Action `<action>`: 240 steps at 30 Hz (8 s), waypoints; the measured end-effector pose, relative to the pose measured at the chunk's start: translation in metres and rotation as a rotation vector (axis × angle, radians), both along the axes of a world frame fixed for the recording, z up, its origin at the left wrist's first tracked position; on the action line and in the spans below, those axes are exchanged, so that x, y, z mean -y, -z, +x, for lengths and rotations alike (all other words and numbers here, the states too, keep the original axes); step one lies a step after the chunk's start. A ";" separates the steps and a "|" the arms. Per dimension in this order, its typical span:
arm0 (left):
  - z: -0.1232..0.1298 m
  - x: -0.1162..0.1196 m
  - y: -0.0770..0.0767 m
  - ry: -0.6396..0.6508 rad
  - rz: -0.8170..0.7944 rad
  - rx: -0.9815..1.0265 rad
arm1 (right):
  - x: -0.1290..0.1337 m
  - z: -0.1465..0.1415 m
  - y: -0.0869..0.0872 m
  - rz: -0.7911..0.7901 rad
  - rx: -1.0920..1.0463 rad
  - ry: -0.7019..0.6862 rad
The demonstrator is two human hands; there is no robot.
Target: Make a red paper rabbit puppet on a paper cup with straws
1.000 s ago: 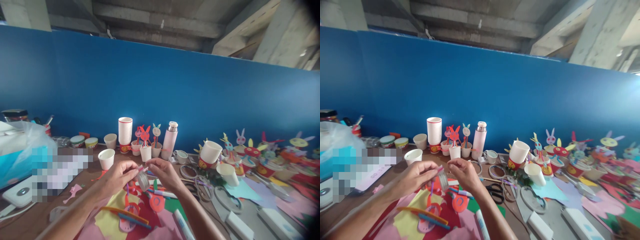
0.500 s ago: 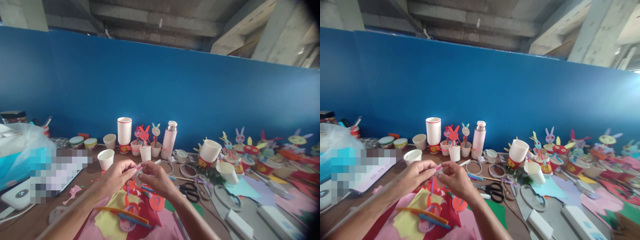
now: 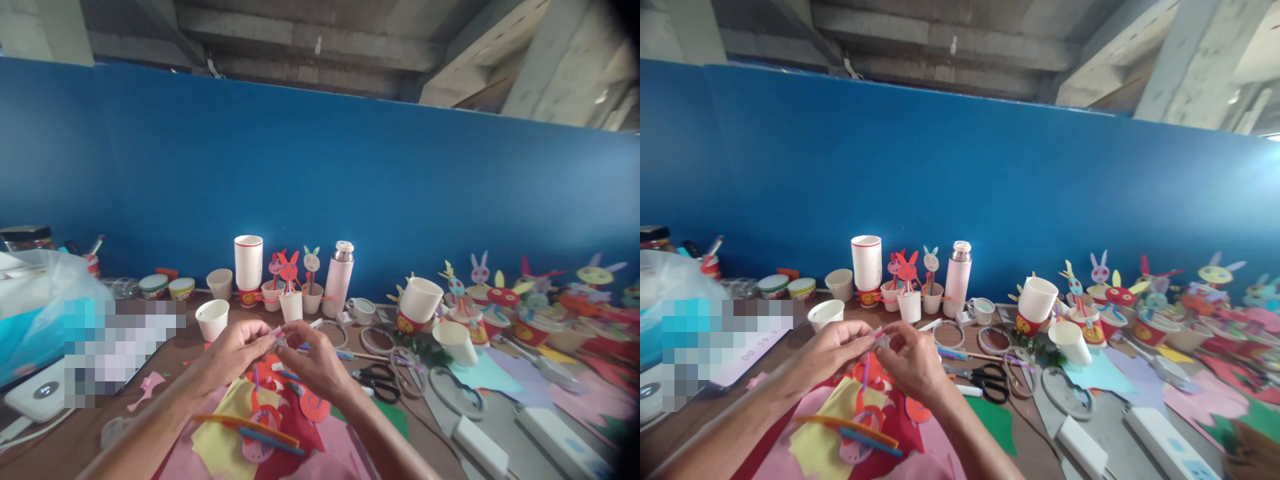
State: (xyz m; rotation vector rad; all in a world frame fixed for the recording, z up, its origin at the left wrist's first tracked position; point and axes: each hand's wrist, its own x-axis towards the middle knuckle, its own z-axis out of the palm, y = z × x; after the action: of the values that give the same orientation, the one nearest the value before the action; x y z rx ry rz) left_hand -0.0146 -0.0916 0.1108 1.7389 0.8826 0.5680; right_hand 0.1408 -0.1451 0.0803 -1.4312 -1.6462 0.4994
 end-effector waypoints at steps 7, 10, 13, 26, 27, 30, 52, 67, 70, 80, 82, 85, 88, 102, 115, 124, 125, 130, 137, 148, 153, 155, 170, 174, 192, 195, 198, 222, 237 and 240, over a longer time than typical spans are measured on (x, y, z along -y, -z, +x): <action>0.000 -0.002 0.003 0.030 -0.060 0.046 | 0.005 0.002 -0.010 0.067 0.130 -0.003; 0.000 -0.001 0.000 0.039 -0.102 0.046 | 0.005 0.002 -0.010 0.062 0.156 0.006; 0.000 0.000 -0.001 0.045 -0.153 0.043 | 0.004 0.002 -0.007 0.041 0.161 0.019; -0.002 -0.003 -0.001 0.052 -0.273 0.155 | 0.005 -0.001 -0.011 0.009 0.134 0.038; -0.002 -0.003 -0.001 0.046 -0.279 0.164 | 0.005 0.000 -0.010 0.015 0.131 0.038; -0.003 -0.002 -0.001 0.043 -0.287 0.170 | 0.005 0.001 -0.009 0.037 0.115 0.003; -0.004 -0.002 0.005 0.153 -0.279 0.109 | 0.002 0.014 -0.007 0.455 0.632 -0.131; -0.014 0.055 -0.038 -0.126 0.628 0.052 | -0.008 0.021 0.003 0.444 0.196 0.083; -0.010 0.043 -0.026 -0.035 0.529 -0.041 | -0.007 0.019 -0.001 0.316 -0.032 0.110; 0.005 -0.002 0.014 -0.058 0.343 0.193 | 0.001 0.011 -0.013 0.139 -0.185 0.015; 0.006 -0.003 0.019 0.009 0.244 0.235 | 0.000 0.011 -0.012 0.119 -0.200 0.013; 0.007 -0.005 0.023 0.074 0.114 0.276 | -0.001 0.011 -0.011 0.079 -0.226 0.009; 0.007 -0.006 0.026 0.117 0.019 0.330 | -0.001 0.011 -0.012 0.059 -0.240 0.016; 0.016 0.015 0.013 0.153 -0.252 0.399 | 0.003 0.009 -0.016 0.011 -0.262 -0.036; 0.017 0.019 0.014 0.160 -0.104 0.324 | -0.002 0.015 -0.009 -0.096 -0.466 -0.202; 0.017 0.011 0.020 0.152 -0.030 0.295 | 0.003 0.013 -0.017 -0.185 -0.663 -0.344; 0.017 0.011 0.021 0.146 -0.027 0.319 | 0.004 0.014 -0.018 -0.191 -0.683 -0.337; 0.018 0.019 0.020 0.029 -0.085 0.421 | 0.002 0.018 -0.018 -0.202 -0.761 -0.324; 0.021 0.027 0.008 -0.078 -0.142 0.544 | 0.001 0.017 -0.016 -0.178 -0.798 -0.333; 0.017 0.021 0.012 -0.103 -0.158 0.536 | -0.003 0.016 -0.009 -0.178 -0.771 -0.364; 0.017 0.021 0.008 -0.075 -0.158 0.532 | -0.002 0.017 -0.009 -0.200 -0.766 -0.367; 0.017 0.021 0.008 -0.083 -0.154 0.536 | -0.002 0.016 -0.009 -0.203 -0.777 -0.363; 0.015 0.014 0.010 -0.077 -0.312 0.608 | -0.001 0.006 -0.011 -0.094 -0.656 -0.274; 0.014 0.011 0.014 -0.132 -0.316 0.590 | 0.004 0.004 -0.013 0.036 -0.305 -0.095; 0.015 0.014 0.013 -0.115 -0.294 0.518 | 0.009 0.000 -0.013 0.412 0.332 0.111; 0.015 0.016 0.012 -0.072 -0.274 0.514 | 0.010 0.001 -0.014 0.406 0.305 0.114; 0.016 0.017 0.010 -0.067 -0.245 0.505 | 0.010 0.000 -0.014 0.411 0.287 0.112; 0.013 0.024 0.000 -0.132 -0.193 0.497 | 0.013 -0.010 -0.017 0.137 -0.353 -0.015; 0.013 0.027 -0.002 -0.041 -0.233 0.533 | 0.010 -0.001 -0.025 0.026 -0.565 -0.131; 0.012 0.026 -0.002 -0.020 -0.232 0.529 | 0.010 -0.002 -0.027 0.025 -0.560 -0.116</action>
State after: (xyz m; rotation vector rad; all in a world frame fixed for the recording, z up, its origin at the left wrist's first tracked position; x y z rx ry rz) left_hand -0.0021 -0.1174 0.1123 1.2811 0.5624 0.8536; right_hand 0.1383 -0.1554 0.1068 -1.0521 -1.2751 0.8553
